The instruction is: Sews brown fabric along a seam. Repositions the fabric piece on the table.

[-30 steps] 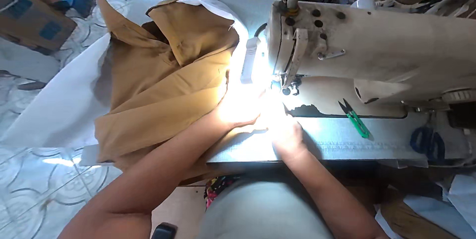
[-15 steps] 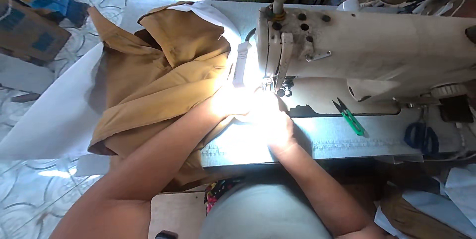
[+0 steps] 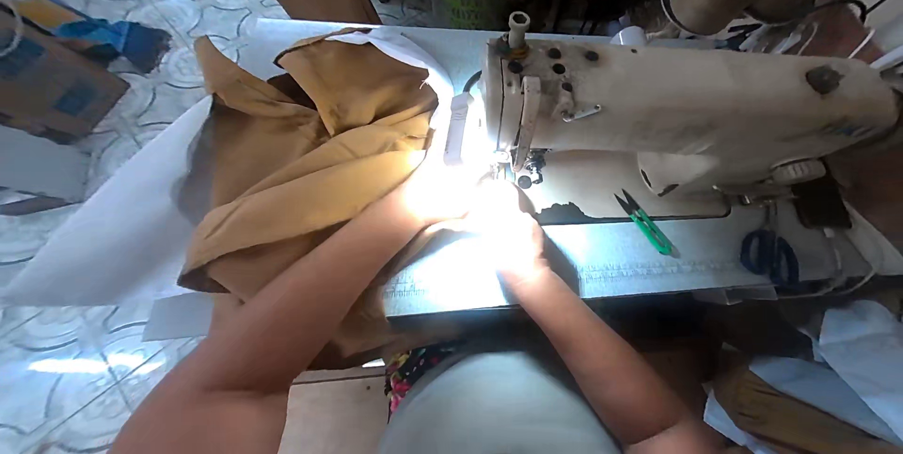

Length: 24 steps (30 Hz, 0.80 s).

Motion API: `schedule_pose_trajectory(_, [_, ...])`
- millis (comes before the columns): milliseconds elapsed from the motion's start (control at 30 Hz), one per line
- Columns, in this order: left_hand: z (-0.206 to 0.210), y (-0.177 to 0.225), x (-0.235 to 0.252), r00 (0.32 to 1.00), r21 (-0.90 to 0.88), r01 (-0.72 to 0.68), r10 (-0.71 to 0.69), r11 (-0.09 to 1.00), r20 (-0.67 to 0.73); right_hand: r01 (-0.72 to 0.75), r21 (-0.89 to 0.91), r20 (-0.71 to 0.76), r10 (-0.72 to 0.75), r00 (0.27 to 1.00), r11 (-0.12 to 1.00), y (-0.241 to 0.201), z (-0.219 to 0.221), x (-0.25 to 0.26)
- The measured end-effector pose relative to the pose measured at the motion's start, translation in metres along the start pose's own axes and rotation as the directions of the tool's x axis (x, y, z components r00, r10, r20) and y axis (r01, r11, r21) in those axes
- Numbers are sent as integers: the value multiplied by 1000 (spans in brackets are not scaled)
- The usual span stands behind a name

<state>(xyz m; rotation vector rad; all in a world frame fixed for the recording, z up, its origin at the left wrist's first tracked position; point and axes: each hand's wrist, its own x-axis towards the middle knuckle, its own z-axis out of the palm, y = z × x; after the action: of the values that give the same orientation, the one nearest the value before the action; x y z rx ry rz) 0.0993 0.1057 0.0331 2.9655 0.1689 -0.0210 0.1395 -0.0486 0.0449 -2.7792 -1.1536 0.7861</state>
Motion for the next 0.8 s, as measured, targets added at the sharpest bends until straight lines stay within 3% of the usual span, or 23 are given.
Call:
schedule_pose_trajectory(100, [6, 8, -10, 985, 117, -25, 45, 993, -169, -33, 0, 8, 33, 999, 999, 0, 1, 0])
schedule_pose_trajectory(267, [12, 6, -11, 993, 11, 43, -42, 999, -106, -15, -12, -17, 15, 1000, 1000, 2, 3, 0])
schedule_pose_trajectory(633, [13, -6, -5, 994, 17, -47, 48, 999, -96, 30, -4, -69, -30, 997, 1000, 5, 7, 4])
schedule_pose_trajectory(800, [-6, 11, -28, 952, 92, -144, 163, 985, -258, -7, 29, -125, 11, 992, 1000, 3, 4, 3])
